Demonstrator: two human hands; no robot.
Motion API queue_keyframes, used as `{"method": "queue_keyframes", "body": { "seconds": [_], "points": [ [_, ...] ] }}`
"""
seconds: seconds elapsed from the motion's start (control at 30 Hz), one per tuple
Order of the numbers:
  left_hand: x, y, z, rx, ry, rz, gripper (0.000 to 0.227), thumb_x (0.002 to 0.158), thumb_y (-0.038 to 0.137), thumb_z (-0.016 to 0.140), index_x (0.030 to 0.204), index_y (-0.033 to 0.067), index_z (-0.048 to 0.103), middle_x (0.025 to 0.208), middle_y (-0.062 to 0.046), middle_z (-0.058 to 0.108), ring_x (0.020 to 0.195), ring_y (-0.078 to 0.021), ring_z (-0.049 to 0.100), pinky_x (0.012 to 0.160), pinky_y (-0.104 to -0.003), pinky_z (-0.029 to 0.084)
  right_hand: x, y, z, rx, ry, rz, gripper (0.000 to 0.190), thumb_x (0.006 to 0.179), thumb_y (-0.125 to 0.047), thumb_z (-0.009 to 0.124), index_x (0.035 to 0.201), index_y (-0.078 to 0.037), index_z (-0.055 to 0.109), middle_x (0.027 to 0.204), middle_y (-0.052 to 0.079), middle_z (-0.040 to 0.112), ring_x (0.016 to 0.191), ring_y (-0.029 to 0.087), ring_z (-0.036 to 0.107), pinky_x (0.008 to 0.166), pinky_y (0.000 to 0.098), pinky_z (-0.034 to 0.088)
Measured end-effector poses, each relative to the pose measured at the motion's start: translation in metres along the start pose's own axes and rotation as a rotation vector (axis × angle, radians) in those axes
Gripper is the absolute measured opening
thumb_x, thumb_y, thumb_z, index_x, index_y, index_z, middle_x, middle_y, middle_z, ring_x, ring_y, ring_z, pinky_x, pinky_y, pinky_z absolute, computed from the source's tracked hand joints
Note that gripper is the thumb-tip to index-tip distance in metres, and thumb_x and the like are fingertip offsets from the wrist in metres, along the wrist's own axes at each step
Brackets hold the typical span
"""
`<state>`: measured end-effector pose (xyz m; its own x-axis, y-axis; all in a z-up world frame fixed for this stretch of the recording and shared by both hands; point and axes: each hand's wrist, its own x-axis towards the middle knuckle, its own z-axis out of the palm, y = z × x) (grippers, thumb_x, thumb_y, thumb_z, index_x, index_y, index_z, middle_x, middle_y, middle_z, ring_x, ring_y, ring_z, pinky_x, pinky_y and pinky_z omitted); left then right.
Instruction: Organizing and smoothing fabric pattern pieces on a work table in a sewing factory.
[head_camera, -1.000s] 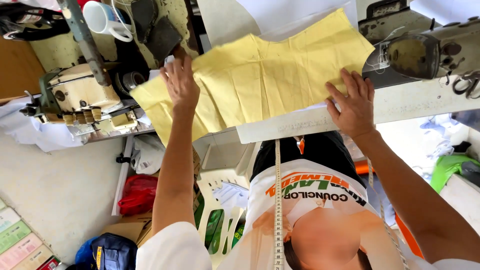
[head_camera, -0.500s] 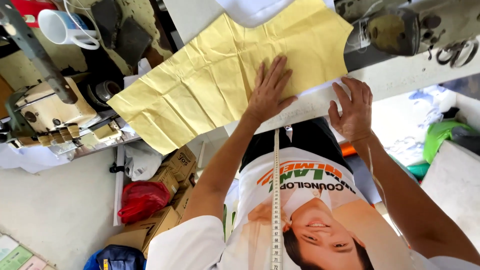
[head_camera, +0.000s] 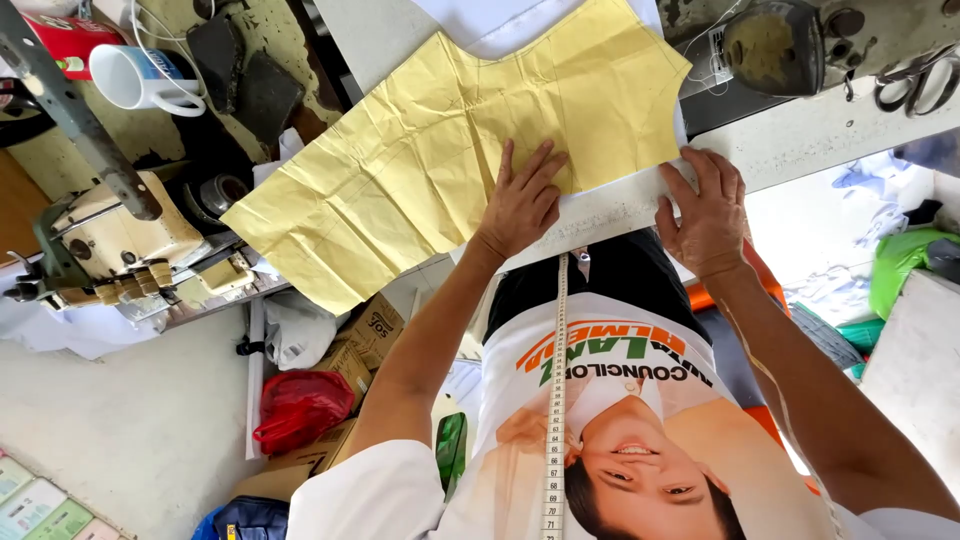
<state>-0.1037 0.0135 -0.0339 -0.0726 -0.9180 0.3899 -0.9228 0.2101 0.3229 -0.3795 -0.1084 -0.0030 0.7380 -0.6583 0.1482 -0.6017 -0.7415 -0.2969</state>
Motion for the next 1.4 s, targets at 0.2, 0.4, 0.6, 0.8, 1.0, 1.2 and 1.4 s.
{"method": "queue_keyframes", "body": {
  "seconds": [0.2, 0.4, 0.6, 0.8, 1.0, 1.2, 1.4],
  "points": [
    [-0.004, 0.006, -0.005, 0.032, 0.019, -0.034, 0.010, 0.096, 0.018, 0.054, 0.087, 0.0140, 0.053, 0.145, -0.006, 0.057, 0.139, -0.0359, 0.051, 0.117, -0.075, 0.024, 0.002, -0.002, -0.003, 0.041, 0.015, -0.004, 0.041, 0.090, -0.016, 0.070, 0.131, -0.012, 0.070, 0.143, 0.011, 0.050, 0.137, 0.033, 0.045, 0.111, 0.0498, 0.043],
    [-0.007, 0.013, -0.003, 0.017, -0.018, -0.082, 0.010, 0.097, 0.018, 0.053, 0.089, 0.0126, 0.055, 0.148, -0.007, 0.054, 0.142, -0.0361, 0.048, 0.118, -0.074, 0.023, 0.025, -0.012, -0.014, 0.198, 0.145, -0.005, 0.040, 0.093, -0.008, 0.063, 0.132, -0.003, 0.068, 0.144, 0.015, 0.048, 0.132, 0.037, 0.046, 0.108, 0.0526, 0.043],
    [0.005, 0.016, -0.031, -0.093, -0.113, -0.060, 0.014, 0.100, 0.003, 0.055, 0.086, 0.0048, 0.059, 0.146, -0.015, 0.055, 0.146, -0.0397, 0.042, 0.119, -0.075, 0.023, 0.091, -0.049, 0.006, 0.249, -0.056, -0.164, 0.036, 0.108, -0.015, 0.064, 0.138, 0.003, 0.066, 0.159, 0.026, 0.045, 0.147, 0.048, 0.041, 0.119, 0.0647, 0.031],
    [-0.028, 0.004, -0.051, -0.075, -0.211, -0.205, 0.021, 0.104, 0.005, 0.046, 0.113, 0.0019, 0.065, 0.154, -0.017, 0.048, 0.151, -0.0381, 0.033, 0.124, -0.071, 0.010, 0.111, -0.041, 0.022, 0.211, -0.487, -0.056, 0.066, 0.114, -0.046, 0.029, 0.171, -0.012, 0.020, 0.170, 0.022, 0.004, 0.157, 0.045, 0.003, 0.124, 0.0644, -0.002],
    [-0.087, -0.013, -0.108, 0.036, -0.150, -0.387, 0.016, 0.103, 0.000, 0.055, 0.117, -0.0028, 0.062, 0.156, -0.022, 0.045, 0.152, -0.0377, 0.035, 0.125, -0.071, 0.016, 0.088, -0.050, 0.030, 0.149, -0.358, -0.095, 0.067, 0.115, -0.043, 0.041, 0.169, -0.007, 0.027, 0.169, 0.027, 0.010, 0.156, 0.047, 0.008, 0.124, 0.0673, 0.004],
    [-0.048, -0.005, -0.095, -0.067, -0.020, -0.479, 0.040, 0.091, -0.009, 0.056, 0.127, 0.0086, 0.056, 0.153, -0.015, 0.046, 0.150, -0.0348, 0.037, 0.129, -0.066, 0.017, 0.088, -0.051, 0.032, 0.137, -0.277, -0.112, 0.067, 0.110, -0.040, 0.050, 0.166, -0.003, 0.042, 0.168, 0.031, 0.022, 0.155, 0.048, 0.015, 0.122, 0.0674, 0.008],
    [0.019, -0.053, -0.043, 0.073, 0.014, -0.521, 0.052, 0.109, 0.021, 0.061, 0.154, 0.0135, 0.038, 0.167, -0.015, 0.032, 0.160, -0.0355, 0.029, 0.134, -0.068, 0.009, 0.083, -0.048, 0.038, -0.027, -0.156, -0.167, 0.063, 0.108, -0.045, 0.055, 0.157, -0.006, 0.061, 0.168, 0.027, 0.035, 0.157, 0.043, 0.026, 0.127, 0.0612, 0.014]
  ]
}}
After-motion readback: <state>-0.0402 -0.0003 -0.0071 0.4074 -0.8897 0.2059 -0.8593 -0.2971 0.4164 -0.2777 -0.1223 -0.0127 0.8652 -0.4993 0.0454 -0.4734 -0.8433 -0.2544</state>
